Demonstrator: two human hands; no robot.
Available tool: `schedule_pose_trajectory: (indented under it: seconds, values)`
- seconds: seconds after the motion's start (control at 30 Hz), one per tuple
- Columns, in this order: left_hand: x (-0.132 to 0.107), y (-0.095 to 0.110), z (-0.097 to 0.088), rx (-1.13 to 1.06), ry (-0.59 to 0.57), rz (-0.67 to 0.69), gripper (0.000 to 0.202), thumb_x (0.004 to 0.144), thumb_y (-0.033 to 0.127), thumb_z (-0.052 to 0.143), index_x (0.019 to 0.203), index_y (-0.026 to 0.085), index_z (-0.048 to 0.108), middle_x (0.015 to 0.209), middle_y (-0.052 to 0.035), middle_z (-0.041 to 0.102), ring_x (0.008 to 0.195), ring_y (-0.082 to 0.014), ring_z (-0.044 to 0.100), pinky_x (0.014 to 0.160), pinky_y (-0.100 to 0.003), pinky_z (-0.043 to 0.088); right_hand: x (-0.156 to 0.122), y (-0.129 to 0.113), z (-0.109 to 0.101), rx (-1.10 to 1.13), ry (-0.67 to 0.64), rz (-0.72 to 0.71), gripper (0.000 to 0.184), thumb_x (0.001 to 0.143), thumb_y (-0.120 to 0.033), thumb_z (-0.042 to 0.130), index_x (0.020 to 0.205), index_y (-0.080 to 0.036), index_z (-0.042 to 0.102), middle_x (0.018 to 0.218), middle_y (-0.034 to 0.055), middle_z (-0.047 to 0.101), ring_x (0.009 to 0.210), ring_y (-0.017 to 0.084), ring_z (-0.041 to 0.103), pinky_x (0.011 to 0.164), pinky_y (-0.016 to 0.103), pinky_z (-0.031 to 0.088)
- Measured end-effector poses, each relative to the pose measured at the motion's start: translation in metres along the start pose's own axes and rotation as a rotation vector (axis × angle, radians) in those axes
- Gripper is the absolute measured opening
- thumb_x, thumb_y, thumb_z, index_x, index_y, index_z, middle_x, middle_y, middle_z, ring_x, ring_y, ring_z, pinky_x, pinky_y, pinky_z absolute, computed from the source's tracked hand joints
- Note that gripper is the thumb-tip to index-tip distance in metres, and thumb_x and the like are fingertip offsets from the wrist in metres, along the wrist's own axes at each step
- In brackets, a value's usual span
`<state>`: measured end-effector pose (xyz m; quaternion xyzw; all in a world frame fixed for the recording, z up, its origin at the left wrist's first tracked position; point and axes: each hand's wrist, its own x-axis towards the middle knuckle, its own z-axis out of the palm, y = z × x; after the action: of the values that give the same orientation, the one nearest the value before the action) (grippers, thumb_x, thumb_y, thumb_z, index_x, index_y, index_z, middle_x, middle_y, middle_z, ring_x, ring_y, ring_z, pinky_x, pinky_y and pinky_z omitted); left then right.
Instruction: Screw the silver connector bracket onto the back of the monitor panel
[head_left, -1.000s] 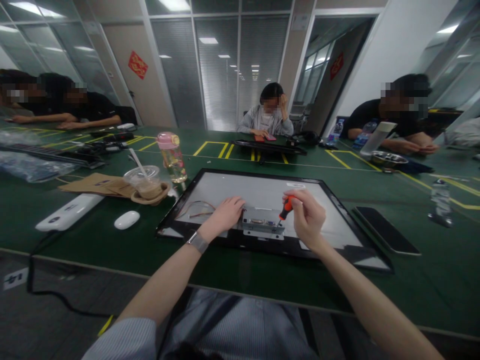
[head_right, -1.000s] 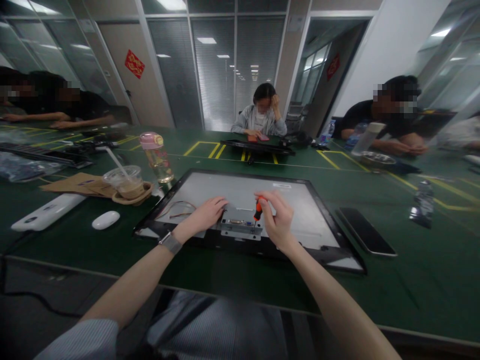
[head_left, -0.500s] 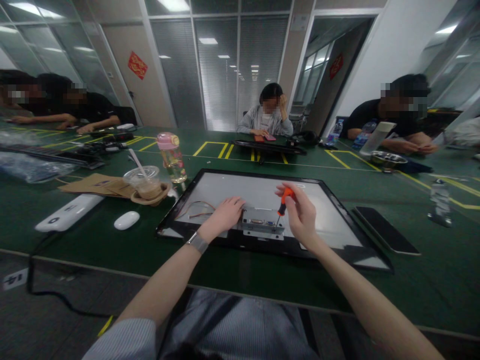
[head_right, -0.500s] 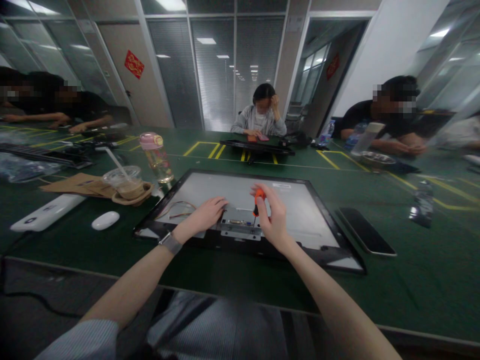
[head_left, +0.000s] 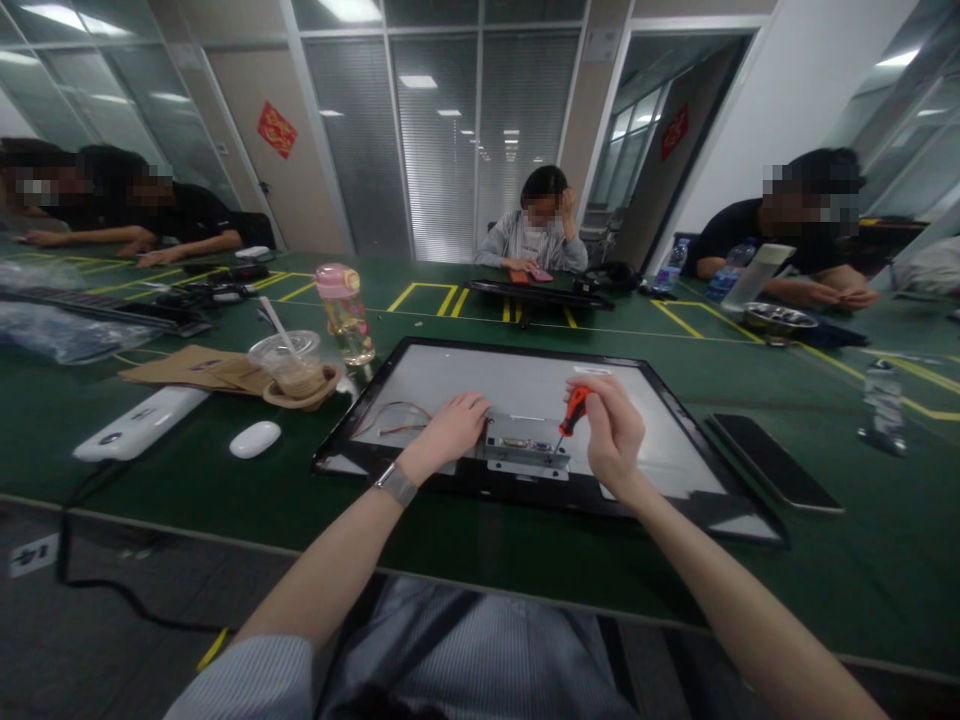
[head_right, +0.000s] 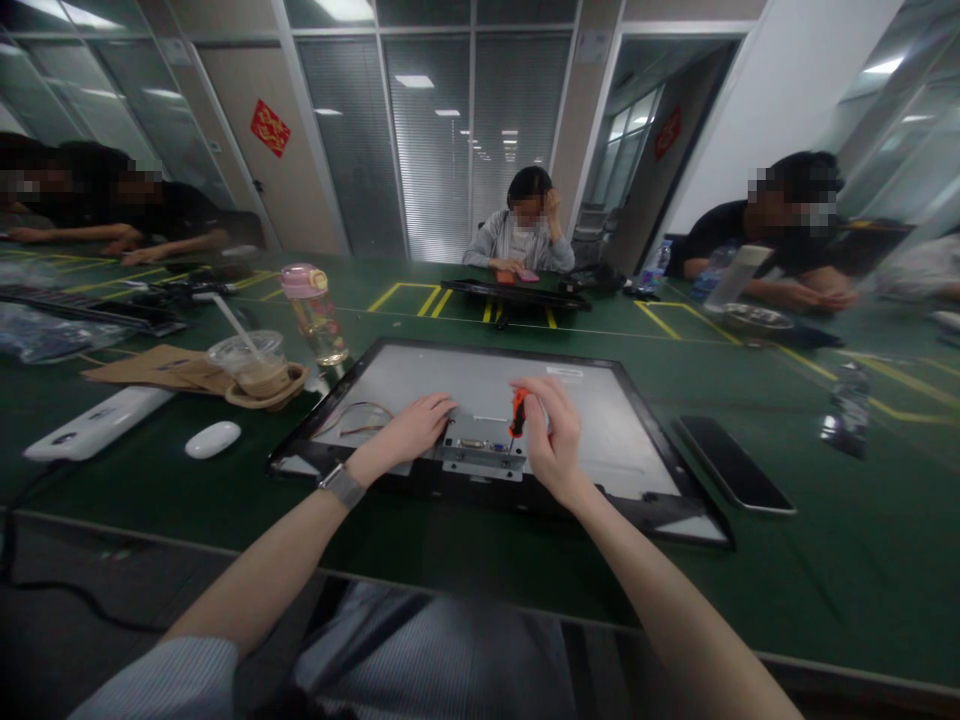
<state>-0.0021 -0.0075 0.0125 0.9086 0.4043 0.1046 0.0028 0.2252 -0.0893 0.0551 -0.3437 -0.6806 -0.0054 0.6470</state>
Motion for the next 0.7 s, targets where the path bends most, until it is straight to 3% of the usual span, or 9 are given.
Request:
schedule_pose_trajectory:
  seconds: [0.17,0.43,0.7]
  values:
    - [0.0003,-0.0001,0.0001,-0.015,-0.005,0.002,0.036,0.102,0.016,0.038,0.134,0.013,0.056,0.144,-0.017,0.058,0.133,-0.0273,0.057,0.112,-0.045,0.047,0.0025,-0.0027,-0.0011,0.013,-0.028,0.005,0.028,0.102,-0.019,0.046,0.116,-0.025,0.07,0.1,0.0071,0.072,0.088,0.023,0.07,0.076,0.041,0.054]
    - [-0.0005,-0.0004,0.0004,-0.015,0.004,0.003,0.035,0.103,0.018,0.036,0.132,0.015,0.056,0.142,-0.0148,0.059,0.13,-0.0259,0.058,0.111,-0.043,0.046,0.0064,-0.0013,-0.0003,-0.107,0.047,-0.042,0.009,0.093,-0.023,0.065,0.099,-0.025,0.072,0.084,0.003,0.065,0.078,0.022,0.063,0.073,0.04,0.052]
    - [0.0,-0.0005,0.0002,-0.007,0.002,0.013,0.036,0.104,0.017,0.036,0.133,0.012,0.056,0.141,-0.0154,0.059,0.13,-0.0265,0.058,0.112,-0.044,0.046,0.0028,-0.0025,-0.0022,-0.014,-0.001,-0.009,0.024,0.103,-0.024,0.046,0.105,-0.023,0.07,0.09,0.0064,0.069,0.083,0.022,0.066,0.073,0.04,0.053]
